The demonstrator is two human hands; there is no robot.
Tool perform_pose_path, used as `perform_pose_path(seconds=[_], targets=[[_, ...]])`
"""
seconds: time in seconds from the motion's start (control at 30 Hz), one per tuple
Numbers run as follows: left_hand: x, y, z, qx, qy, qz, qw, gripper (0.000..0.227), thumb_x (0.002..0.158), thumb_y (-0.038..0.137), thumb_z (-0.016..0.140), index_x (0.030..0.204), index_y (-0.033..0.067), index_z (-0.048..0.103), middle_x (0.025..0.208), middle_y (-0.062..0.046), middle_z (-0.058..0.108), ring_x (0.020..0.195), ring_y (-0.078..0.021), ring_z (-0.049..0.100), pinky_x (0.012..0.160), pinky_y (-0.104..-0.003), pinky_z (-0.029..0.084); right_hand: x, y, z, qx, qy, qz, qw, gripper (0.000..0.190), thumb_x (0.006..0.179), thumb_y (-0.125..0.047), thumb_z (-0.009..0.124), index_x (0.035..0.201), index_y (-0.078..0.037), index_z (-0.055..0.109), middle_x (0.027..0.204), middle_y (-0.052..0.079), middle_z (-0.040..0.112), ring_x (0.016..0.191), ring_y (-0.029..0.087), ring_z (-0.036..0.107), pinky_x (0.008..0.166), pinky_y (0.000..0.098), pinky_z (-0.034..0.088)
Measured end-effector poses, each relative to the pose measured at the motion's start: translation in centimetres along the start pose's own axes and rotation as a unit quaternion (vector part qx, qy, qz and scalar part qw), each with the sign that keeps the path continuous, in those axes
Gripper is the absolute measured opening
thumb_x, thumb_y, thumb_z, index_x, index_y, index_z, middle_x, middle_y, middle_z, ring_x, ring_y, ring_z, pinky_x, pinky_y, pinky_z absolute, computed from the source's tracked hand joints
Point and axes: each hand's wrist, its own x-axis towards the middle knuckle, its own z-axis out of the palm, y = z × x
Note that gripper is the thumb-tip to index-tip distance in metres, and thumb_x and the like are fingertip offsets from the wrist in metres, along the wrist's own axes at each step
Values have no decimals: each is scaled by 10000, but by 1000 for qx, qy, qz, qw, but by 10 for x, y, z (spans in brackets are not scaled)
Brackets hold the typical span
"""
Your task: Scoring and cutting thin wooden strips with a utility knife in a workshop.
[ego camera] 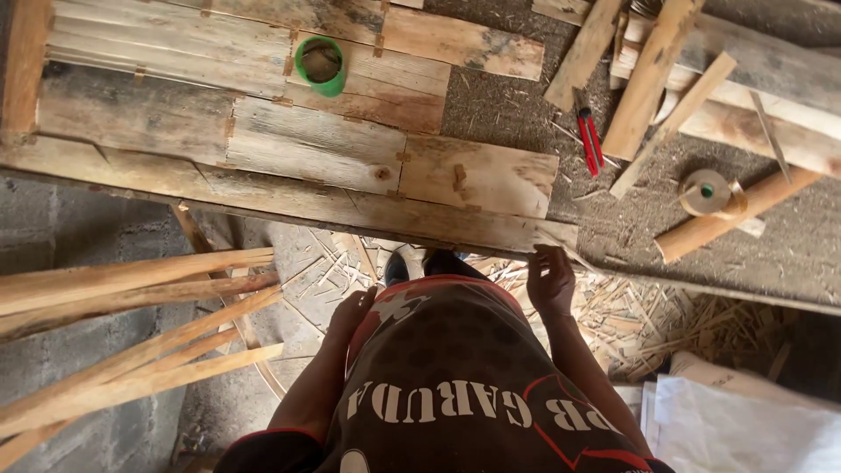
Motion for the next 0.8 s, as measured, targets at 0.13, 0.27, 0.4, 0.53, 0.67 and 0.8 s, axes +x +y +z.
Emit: perform_pose_path(seconds=[0.13,0.27,0.4,0.53,0.67,0.8], targets=[[7,-28,8,-114,-57,-139,982,751,1033,687,406,1210,56,771,1203,-224,743,1143,-357,676,983,-430,507,-55,22,15,29,-72,63,995,121,980,-127,685,1078,-58,699,968,111,726,795,201,722,721,330,586],[8,-28,-3,-240,-130,-209,939,808,990,722,467,1226,6,758,1193,-233,759,1103,-334,698,949,-422,530,-121,112,39,37,-140,232,962,342,975,-314,676,1191,-51,697,1058,141,754,904,208,723,800,372,592],[-4,-16,-14,-329,-180,-259,890,832,935,730,531,1254,-13,726,1197,-226,761,1071,-318,707,917,-423,549,-194,168,54,214,-173,451,849,540,975,-504,628,1275,-60,696,1147,147,750,968,224,706,838,396,580],[-1,-13,-20,-266,-213,-241,909,903,890,785,477,1245,-8,722,1142,-192,768,1028,-285,728,887,-411,564,-222,149,39,431,-179,615,636,682,958,-638,554,1273,-58,725,1182,136,772,989,243,719,882,400,568],[-2,-11,-20,-151,-228,-186,944,936,917,797,387,1187,-18,761,1088,-225,784,1008,-318,740,872,-427,556,-228,174,23,370,-218,561,708,633,992,-565,593,1262,-10,729,1159,172,764,982,257,707,912,425,568],[3,-26,-3,-37,-199,-126,971,892,991,738,319,1124,-12,782,1089,-264,760,1061,-387,694,917,-474,511,-157,112,-50,175,-237,466,834,563,1018,-514,584,1269,-29,721,1161,148,762,1018,235,712,937,416,565]])
